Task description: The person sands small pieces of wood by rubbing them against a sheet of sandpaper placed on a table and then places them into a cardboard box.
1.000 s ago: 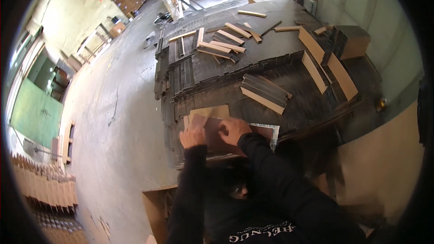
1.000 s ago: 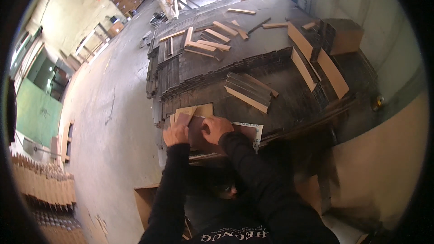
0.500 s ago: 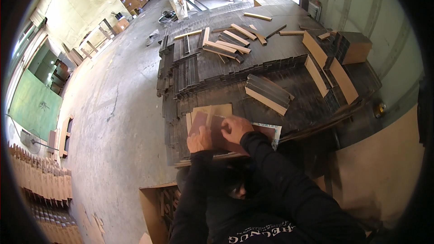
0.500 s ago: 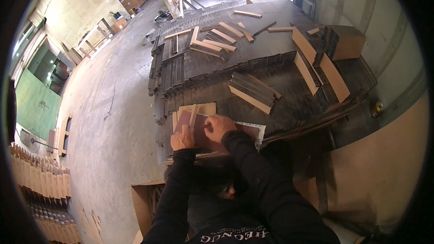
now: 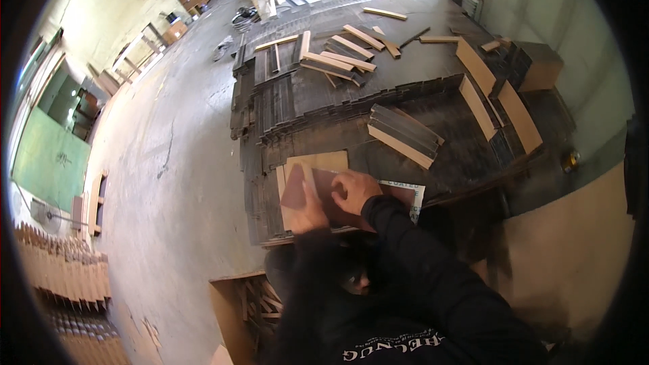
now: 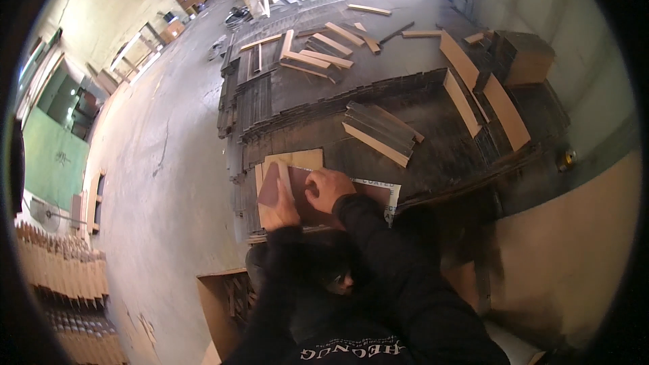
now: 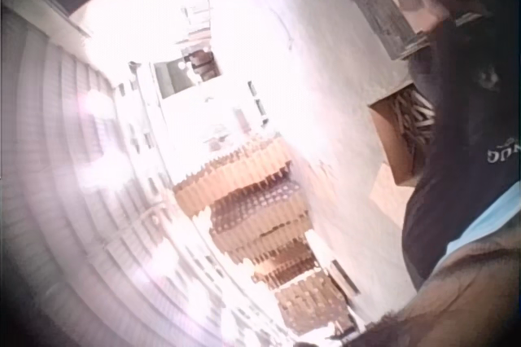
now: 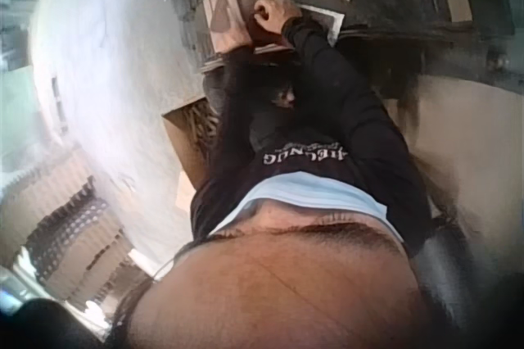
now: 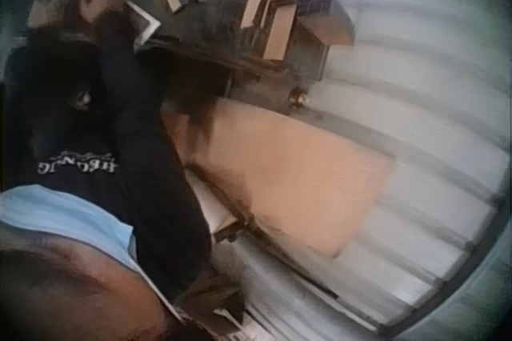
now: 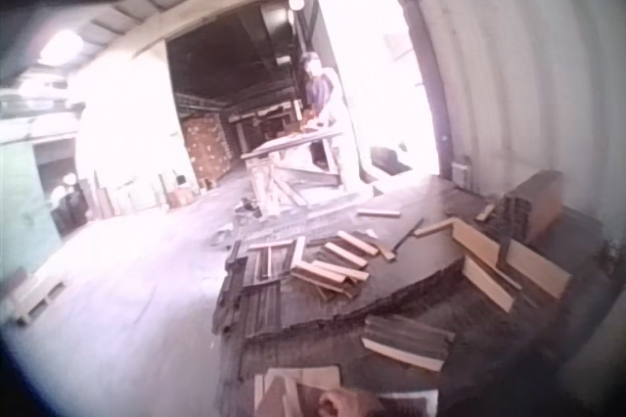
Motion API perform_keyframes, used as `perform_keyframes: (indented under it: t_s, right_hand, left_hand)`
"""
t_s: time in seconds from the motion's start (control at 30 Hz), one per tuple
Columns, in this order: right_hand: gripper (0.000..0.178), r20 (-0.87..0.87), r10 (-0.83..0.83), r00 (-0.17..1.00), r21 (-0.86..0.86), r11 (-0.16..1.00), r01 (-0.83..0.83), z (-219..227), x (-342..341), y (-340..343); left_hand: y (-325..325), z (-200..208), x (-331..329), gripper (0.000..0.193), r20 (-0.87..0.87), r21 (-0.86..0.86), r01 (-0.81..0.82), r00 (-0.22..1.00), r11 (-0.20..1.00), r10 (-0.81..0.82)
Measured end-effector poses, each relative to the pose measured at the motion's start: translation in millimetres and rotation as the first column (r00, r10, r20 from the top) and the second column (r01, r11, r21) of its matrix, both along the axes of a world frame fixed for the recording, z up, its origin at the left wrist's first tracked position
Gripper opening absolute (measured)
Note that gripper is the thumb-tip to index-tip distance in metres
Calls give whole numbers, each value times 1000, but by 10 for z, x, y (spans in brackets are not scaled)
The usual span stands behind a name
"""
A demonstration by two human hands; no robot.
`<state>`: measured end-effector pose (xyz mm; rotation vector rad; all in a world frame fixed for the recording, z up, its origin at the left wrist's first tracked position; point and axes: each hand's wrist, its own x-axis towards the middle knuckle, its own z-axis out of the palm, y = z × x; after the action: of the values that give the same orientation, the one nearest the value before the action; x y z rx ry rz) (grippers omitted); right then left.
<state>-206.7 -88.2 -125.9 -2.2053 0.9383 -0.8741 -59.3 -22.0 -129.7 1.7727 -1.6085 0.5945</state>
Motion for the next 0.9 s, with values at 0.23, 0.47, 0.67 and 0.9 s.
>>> perform_keyframes:
  t_s: [0.23,0.47,0.67,0.9]
  right_hand:
    - [18,16,32,999,13,999,-32,-10,113,62]
    - [15,37,3,999,10,1000,-3,-9,86,53]
    - [12,60,-21,998,39,999,18,20,20,32]
    - [10,157,-23,987,-64,997,34,-146,157,71]
  left_hand:
    - [22,20,391,58,184,444,-408,913,798,364]
    - [683,-143,-302,61,297,396,-352,923,848,245]
    - [2204,-96,1018,59,402,406,-642,765,651,503]
    - [2786,-205,1062,61,431,188,-831,548,523,717]
